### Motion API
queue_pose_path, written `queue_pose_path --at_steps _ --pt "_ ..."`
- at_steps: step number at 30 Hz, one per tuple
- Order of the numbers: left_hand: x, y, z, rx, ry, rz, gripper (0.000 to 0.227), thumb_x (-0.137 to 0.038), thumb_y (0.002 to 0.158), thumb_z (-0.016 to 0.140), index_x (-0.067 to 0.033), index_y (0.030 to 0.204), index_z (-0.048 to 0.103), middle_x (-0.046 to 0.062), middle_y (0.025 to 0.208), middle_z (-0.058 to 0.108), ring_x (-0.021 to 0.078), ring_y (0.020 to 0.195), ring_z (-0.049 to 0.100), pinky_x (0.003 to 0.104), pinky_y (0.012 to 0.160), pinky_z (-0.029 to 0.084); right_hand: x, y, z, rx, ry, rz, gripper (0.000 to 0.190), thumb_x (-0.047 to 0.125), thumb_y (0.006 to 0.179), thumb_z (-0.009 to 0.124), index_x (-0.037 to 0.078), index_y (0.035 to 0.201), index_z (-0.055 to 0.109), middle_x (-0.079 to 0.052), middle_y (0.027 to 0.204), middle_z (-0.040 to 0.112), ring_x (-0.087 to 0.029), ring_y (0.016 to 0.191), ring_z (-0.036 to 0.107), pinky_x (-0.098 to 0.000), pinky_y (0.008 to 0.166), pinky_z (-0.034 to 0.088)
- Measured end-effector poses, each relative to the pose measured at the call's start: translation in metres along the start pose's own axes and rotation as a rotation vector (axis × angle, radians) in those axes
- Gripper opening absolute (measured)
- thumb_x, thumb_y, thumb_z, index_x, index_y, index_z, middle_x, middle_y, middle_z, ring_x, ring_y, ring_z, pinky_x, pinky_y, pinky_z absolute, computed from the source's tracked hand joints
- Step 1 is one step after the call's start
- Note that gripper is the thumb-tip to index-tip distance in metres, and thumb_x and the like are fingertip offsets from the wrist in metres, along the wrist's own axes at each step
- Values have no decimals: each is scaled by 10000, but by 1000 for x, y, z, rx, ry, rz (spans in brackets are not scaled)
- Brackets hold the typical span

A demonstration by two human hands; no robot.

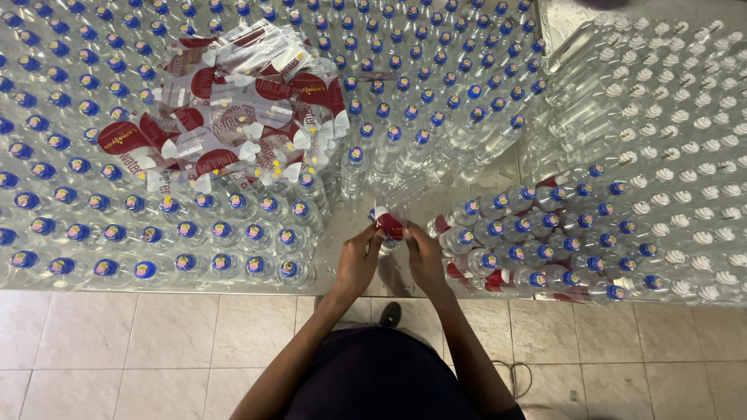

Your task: The person wraps plastic shrink wrap around individual water bottles on a metal table. They pick up a bottle, apply a red and white plastic sleeve, and place the wrapped bottle back into a row on the table. The process is repeated continuously throughout the video.

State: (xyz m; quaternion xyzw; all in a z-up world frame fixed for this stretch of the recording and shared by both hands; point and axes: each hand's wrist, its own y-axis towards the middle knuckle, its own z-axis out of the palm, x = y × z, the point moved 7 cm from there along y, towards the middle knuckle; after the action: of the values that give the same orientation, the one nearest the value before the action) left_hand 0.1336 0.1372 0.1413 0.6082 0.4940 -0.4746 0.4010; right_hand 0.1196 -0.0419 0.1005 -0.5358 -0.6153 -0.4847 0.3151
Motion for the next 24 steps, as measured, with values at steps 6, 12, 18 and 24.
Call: queue_pose_path --at_steps 6,12,18,24 --pt "-11 -7 -4 44 91 85 402 -101 1101 612 5 1487 651 266 1309 774 463 1248 707 533 1025 593 34 0 1 60 19 83 462 278 1055 755 60 1457 698 -187 1414 737 -338 1392 642 -496 1211 449" --pt "30 -13 17 45 178 151 423 -170 1117 627 0 1504 610 286 1327 745 479 1245 706 552 1044 580 -15 -13 8 -87 39 74 615 240 900 928 12 1427 708 -226 1384 740 -352 1364 656 -511 1211 467" --pt "6 -14 7 67 91 122 643 -271 1082 693 -85 1657 476 242 1487 681 465 1366 635 559 1122 529 -47 -31 12 -92 96 151 698 231 861 965 -10 1450 678 -230 1418 712 -373 1391 629 -522 1224 460" --pt "34 -10 8 21 130 143 651 -318 1042 741 -71 1612 546 226 1478 691 469 1321 652 558 1100 552 -52 -35 21 -135 192 199 686 146 840 970 12 1445 674 -188 1410 724 -323 1413 607 -515 1240 444"
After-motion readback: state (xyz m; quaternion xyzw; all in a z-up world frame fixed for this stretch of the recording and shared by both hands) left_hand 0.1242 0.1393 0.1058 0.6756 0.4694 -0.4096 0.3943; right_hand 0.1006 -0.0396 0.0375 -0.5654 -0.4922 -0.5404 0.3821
